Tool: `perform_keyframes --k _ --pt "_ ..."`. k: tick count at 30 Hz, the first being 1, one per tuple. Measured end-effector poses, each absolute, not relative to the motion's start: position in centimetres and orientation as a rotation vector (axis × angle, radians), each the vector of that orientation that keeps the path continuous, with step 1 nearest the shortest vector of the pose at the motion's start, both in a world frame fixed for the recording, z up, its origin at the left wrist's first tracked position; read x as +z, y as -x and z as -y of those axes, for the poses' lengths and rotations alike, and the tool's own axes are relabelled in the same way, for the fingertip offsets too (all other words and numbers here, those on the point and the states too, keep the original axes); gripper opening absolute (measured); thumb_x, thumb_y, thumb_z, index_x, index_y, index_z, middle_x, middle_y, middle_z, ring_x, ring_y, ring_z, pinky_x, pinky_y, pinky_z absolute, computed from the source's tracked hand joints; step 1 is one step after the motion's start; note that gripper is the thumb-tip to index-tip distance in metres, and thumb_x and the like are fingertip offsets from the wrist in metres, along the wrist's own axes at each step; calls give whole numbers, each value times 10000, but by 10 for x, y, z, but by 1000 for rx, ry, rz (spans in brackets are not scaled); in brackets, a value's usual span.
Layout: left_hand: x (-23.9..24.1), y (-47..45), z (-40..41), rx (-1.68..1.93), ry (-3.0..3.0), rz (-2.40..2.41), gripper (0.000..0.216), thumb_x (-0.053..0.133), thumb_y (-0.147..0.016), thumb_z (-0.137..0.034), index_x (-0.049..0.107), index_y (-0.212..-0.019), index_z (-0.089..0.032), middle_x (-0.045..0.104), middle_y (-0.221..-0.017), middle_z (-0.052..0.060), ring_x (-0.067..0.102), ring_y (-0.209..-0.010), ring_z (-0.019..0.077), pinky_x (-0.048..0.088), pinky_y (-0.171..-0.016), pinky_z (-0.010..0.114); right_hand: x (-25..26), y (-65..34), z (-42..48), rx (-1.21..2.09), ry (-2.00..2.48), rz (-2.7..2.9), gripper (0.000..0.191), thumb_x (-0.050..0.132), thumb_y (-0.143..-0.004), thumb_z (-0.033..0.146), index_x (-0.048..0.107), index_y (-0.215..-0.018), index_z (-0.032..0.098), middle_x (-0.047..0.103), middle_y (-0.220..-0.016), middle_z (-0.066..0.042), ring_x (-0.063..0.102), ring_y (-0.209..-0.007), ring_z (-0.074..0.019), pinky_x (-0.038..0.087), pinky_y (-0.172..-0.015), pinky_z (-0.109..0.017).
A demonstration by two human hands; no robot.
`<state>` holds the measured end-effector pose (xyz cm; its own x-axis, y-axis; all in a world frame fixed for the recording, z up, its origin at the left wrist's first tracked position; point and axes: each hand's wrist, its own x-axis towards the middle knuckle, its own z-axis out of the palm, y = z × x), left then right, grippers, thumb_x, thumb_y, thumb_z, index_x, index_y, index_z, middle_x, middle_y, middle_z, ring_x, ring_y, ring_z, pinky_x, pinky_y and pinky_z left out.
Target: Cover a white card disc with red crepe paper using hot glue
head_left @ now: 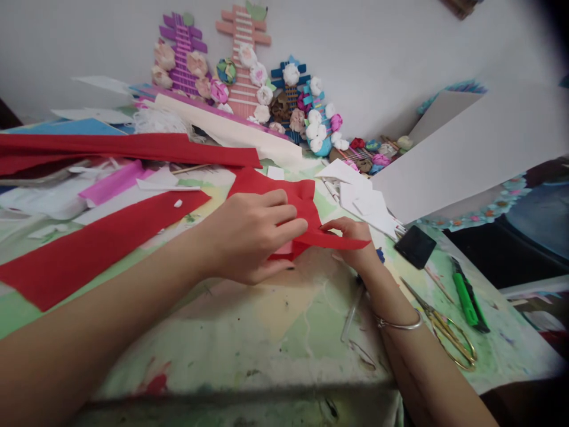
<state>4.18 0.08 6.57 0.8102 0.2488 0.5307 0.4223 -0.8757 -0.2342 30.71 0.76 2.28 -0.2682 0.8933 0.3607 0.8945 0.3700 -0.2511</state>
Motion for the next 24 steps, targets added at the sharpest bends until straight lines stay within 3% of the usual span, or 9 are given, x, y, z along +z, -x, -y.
perform_keyframes --k 2,5,9,13,18,20,24 --pt "67 -39 -5 -550 2699 570 116 546 -786 -268 607 -781 -169 642 -731 61 551 -795 222 443 -694 330 26 -311 -4 55 1548 2230 192 595 -727 149 745 -836 199 737 -852 -65 672 -763 -214 492 -696 -305" --pt "69 -32 -15 -489 2691 641 120 504 -783 -168 588 -699 -186 612 -636 32 541 -773 211 410 -798 375 32 -315 3 16 1593 2197 208 581 -761 178 746 -885 202 742 -891 -77 676 -793 -226 487 -716 -318" --pt "70 -23 -27 -735 2520 750 129 477 -837 -169 600 -855 -202 653 -825 53 536 -902 247 369 -864 437 47 -321 21 -113 1774 2022 190 587 -748 168 747 -845 200 744 -787 -55 674 -694 -219 464 -637 -305" --pt "66 -24 -32 -786 2265 828 103 457 -862 -160 559 -861 -152 617 -958 118 517 -917 282 388 -760 421 64 -318 48 -37 1814 1916 89 648 -747 237 733 -770 218 719 -680 -13 638 -584 -175 449 -587 -281" --pt "61 -32 -25 -764 2208 559 285 403 -897 -100 497 -635 -161 575 -740 59 481 -708 186 363 -625 326 55 -285 65 279 1479 2343 139 607 -788 127 702 -826 221 725 -838 -26 655 -743 -162 484 -682 -261" --pt "54 -32 -19 -695 2315 386 300 413 -895 -88 489 -615 -164 529 -651 29 451 -633 151 342 -571 291 43 -271 62 197 1330 2479 169 565 -809 94 679 -877 199 705 -899 -61 639 -829 -182 484 -720 -280" --pt "32 -19 -6 -705 2466 177 214 443 -872 -77 546 -707 -164 537 -652 19 446 -579 134 293 -489 266 24 -259 50 -50 1237 2603 151 505 -832 86 636 -884 139 670 -862 -105 613 -774 -206 478 -659 -304"
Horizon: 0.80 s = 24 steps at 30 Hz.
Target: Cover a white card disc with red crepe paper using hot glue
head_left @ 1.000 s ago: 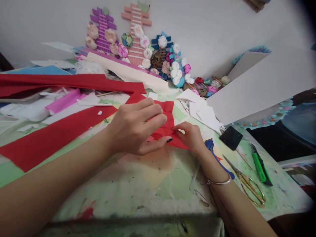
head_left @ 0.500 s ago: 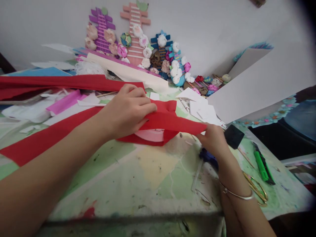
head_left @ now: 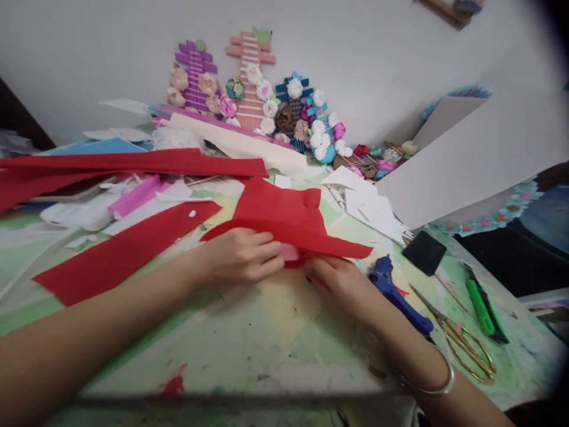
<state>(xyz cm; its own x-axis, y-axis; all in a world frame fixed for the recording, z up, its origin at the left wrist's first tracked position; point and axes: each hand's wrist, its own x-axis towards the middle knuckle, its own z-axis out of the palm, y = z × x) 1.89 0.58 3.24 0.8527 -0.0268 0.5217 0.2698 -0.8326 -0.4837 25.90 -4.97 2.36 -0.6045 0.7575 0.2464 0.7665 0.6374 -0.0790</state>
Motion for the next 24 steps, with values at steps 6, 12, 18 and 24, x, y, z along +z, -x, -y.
perform_keyframes --k 6,12,18,24 --pt "11 -2 -7 -580 2737 468 175 507 -875 -267 615 -796 -154 623 -807 74 563 -717 185 435 -600 282 16 -255 39 -394 1091 2682 215 450 -862 83 617 -991 128 657 -1003 -147 600 -871 -243 479 -734 -355" --pt "10 -3 -16 -581 2884 601 234 486 -900 -317 633 -882 -136 622 -941 114 582 -809 207 482 -691 312 9 -251 33 -356 1079 2655 219 437 -897 111 632 -978 170 642 -1047 -139 586 -936 -238 479 -775 -361" --pt "8 -8 -15 -574 2882 616 257 478 -912 -336 628 -872 -132 602 -951 118 559 -815 208 480 -720 330 7 -248 29 -113 1141 2530 176 455 -886 144 626 -925 165 632 -1009 -136 583 -912 -227 477 -776 -353" --pt "5 -14 -15 -551 2837 648 263 439 -927 -271 624 -833 -109 596 -983 141 559 -830 218 486 -728 351 10 -248 27 122 1300 2384 100 497 -847 150 587 -871 184 629 -898 -89 567 -816 -212 452 -725 -321"
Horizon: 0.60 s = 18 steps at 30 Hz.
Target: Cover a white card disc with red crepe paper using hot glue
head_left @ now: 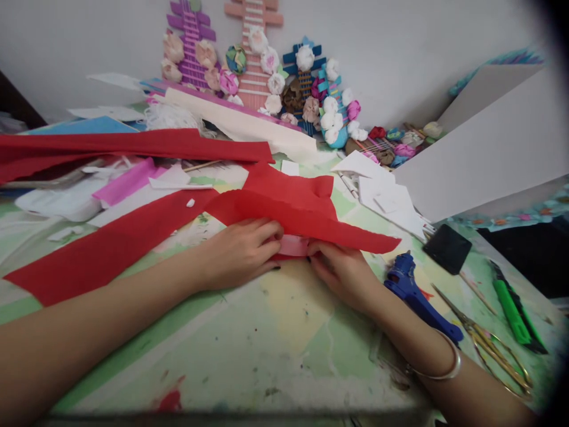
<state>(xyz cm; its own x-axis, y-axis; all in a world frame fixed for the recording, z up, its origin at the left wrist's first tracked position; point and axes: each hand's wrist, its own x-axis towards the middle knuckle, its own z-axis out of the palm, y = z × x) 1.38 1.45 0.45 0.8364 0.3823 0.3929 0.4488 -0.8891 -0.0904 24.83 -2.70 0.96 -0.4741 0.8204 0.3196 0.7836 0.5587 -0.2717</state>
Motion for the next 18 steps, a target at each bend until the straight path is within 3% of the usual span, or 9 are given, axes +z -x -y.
perform_keyframes --k 7,13,18 --pt "1 -17 -17 -479 2803 727 281 393 -940 -235 621 -882 -82 605 -962 143 561 -843 227 484 -758 374 10 -248 25 176 1308 2318 97 495 -843 139 580 -858 184 639 -886 -86 570 -817 -218 439 -738 -327" --pt "3 -18 -16 -424 2755 706 393 456 -917 -426 631 -844 -82 597 -964 165 557 -845 248 478 -749 392 12 -246 24 246 1362 2310 95 493 -845 144 575 -843 191 642 -871 -70 565 -792 -205 432 -715 -311" --pt "0 -18 -18 -439 2749 700 309 425 -942 -300 623 -831 -91 598 -948 150 551 -835 238 463 -751 383 12 -246 25 250 1341 2280 105 500 -830 127 581 -850 190 647 -886 -69 571 -811 -205 431 -734 -310"
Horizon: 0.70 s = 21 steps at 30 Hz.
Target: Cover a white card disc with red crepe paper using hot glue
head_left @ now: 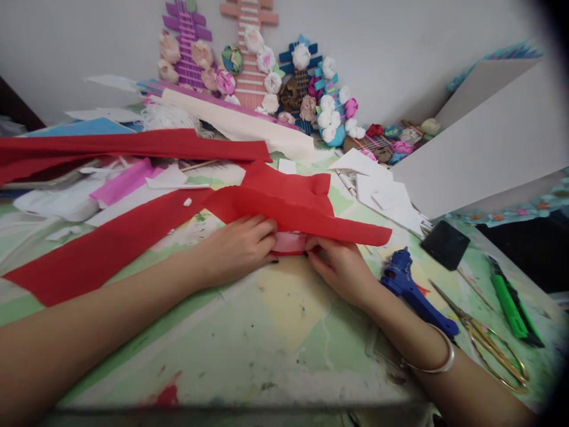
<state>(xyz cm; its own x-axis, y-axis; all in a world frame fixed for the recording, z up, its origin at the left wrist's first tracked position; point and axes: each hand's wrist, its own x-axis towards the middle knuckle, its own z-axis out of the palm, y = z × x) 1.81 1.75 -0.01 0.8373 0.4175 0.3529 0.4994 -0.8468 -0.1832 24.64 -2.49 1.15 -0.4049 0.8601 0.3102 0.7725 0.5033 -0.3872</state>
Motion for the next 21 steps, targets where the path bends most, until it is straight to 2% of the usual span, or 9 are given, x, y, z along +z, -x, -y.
perform_keyframes --k 7,11,17,21 --pt "2 -22 -14 -504 2900 848 271 488 -904 -374 570 -860 -119 573 -925 116 517 -805 221 439 -701 345 11 -246 25 270 1361 2268 96 506 -814 120 574 -814 188 645 -829 -58 566 -762 -190 420 -692 -291" --pt "1 -28 -11 -550 2914 974 202 499 -890 -326 549 -844 -135 558 -918 104 509 -805 218 438 -695 342 10 -243 26 261 1377 2281 84 533 -787 113 570 -794 189 628 -784 -46 549 -717 -181 409 -664 -284" --pt "0 -33 -10 -549 2915 1013 202 511 -875 -328 543 -844 -131 547 -905 109 507 -809 233 453 -698 367 9 -239 25 203 1269 2297 93 561 -777 91 569 -769 183 602 -887 -76 545 -795 -191 416 -676 -277" --pt "1 -35 -8 -533 2895 976 216 504 -882 -341 548 -883 -129 550 -929 110 510 -834 236 465 -718 374 10 -240 25 252 1244 2292 108 543 -800 92 557 -758 190 600 -830 -51 541 -766 -178 410 -669 -268"
